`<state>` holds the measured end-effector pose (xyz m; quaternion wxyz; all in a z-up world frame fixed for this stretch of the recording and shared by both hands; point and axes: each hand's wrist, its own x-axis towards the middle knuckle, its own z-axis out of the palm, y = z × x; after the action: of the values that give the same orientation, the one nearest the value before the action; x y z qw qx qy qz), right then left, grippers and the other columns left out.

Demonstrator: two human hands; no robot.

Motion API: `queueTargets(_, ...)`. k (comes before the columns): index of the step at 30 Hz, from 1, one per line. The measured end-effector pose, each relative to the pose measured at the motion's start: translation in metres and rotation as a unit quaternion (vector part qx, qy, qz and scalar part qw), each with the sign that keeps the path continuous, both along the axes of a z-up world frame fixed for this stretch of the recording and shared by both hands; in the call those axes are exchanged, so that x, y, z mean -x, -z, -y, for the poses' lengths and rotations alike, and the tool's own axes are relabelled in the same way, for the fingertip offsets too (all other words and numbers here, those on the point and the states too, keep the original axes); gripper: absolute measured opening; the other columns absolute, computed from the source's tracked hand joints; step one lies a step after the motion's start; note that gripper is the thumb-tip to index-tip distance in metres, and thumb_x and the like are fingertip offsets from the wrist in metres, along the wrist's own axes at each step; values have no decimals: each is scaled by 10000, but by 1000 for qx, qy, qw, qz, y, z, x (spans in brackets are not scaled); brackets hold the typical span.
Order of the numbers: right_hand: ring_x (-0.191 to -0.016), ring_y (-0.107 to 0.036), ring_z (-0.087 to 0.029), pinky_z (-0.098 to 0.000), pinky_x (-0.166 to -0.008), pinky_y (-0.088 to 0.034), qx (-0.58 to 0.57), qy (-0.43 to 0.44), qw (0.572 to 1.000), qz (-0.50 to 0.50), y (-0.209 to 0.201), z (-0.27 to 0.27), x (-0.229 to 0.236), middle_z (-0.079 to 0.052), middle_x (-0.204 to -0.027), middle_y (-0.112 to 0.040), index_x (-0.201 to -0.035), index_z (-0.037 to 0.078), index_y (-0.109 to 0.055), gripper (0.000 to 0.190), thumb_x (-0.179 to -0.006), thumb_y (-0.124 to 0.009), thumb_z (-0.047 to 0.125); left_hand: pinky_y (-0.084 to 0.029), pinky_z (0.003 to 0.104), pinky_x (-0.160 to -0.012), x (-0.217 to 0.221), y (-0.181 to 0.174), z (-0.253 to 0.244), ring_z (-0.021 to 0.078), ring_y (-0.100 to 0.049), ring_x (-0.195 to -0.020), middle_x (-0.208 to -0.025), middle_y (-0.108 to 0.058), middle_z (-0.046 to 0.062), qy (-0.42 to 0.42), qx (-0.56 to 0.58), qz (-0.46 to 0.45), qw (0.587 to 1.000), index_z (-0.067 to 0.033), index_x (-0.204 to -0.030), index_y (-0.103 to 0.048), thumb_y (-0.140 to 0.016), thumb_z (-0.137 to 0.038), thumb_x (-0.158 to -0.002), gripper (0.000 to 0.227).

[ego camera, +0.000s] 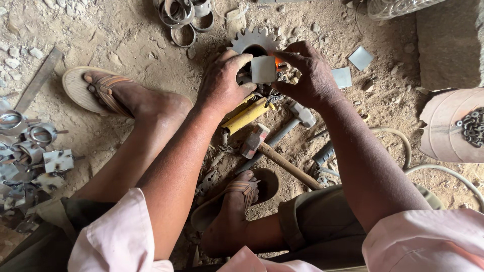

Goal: The person sits on the ground and uses a handheld welding torch to attach small metal rings and square plates to a large gear-like metal piece. They repeatedly pick up components, position them on the gear, weld them in place, and occasionally use a hammer to adjust the pieces.

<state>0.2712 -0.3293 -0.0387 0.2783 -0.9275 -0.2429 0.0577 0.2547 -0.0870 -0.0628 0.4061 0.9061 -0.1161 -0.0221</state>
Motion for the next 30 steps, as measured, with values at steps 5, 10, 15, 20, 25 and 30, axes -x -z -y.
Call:
queueTargets(5,-1265,-587,-320,-472,-1038,-513,17,1,1000,3,1,1,-1,-137,-1357,-599,-1416,192,-675,666,-809,-930,297,-492,417,-1004,0,-4,0,283,-639,-1123,-1163,-663,86,-2,-5,-13,1000,-97,-1273,-673,-935,-176,-704,632)
queueTargets(10,-1277,-594,-311,-463,-1061,-523,-2,-4,1000,10,5,3,-1,-129,-1350,-606,-1414,194,-676,686,-785,-932,286,-491,419,-1000,0,-3,-1,291,-631,-1134,-1187,-654,93,-1,4,-4,1000,-86,-1277,-664,-933,-166,-702,640)
queueTargets(15,-1286,-576,-316,-453,-1099,-484,2,3,1000,9,7,3,-1,-151,-1377,-588,-1464,159,-609,774,-786,-951,312,-487,411,-1032,0,-5,-1,272,-630,-1173,-1247,-647,98,1,-3,-24,1000,-109,-1370,-608,-939,-180,-715,738)
queueTargets(20,-1333,-465,-318,-472,-1140,-404,-86,144,974,-150,3,17,-5,-154,-1492,-491,-1562,153,-450,882,-833,-931,278,-471,419,-1027,3,-14,-13,271,-622,-1179,-1269,-657,124,-8,1,-13,1000,-57,-1459,-516,-934,-159,-708,866)
queueTargets(25,-1137,-636,-235,-296,-867,-628,-69,307,944,-102,-37,69,21,-130,-1434,-583,-1587,139,-480,750,-930,-841,106,-563,368,-751,48,-25,-58,278,-678,-844,-1240,-695,92,-83,35,-112,990,-87,-1499,-536,-805,-102,-870,685)
queueTargets(30,-1248,-582,-209,-353,-1045,-533,-243,552,788,-126,-61,73,86,-140,-1398,-527,-1529,68,-430,745,-903,-833,43,-572,374,-821,109,-1,-78,216,-712,-916,-1030,-758,116,-118,41,-97,988,-29,-1216,-700,-744,-119,-922,312)
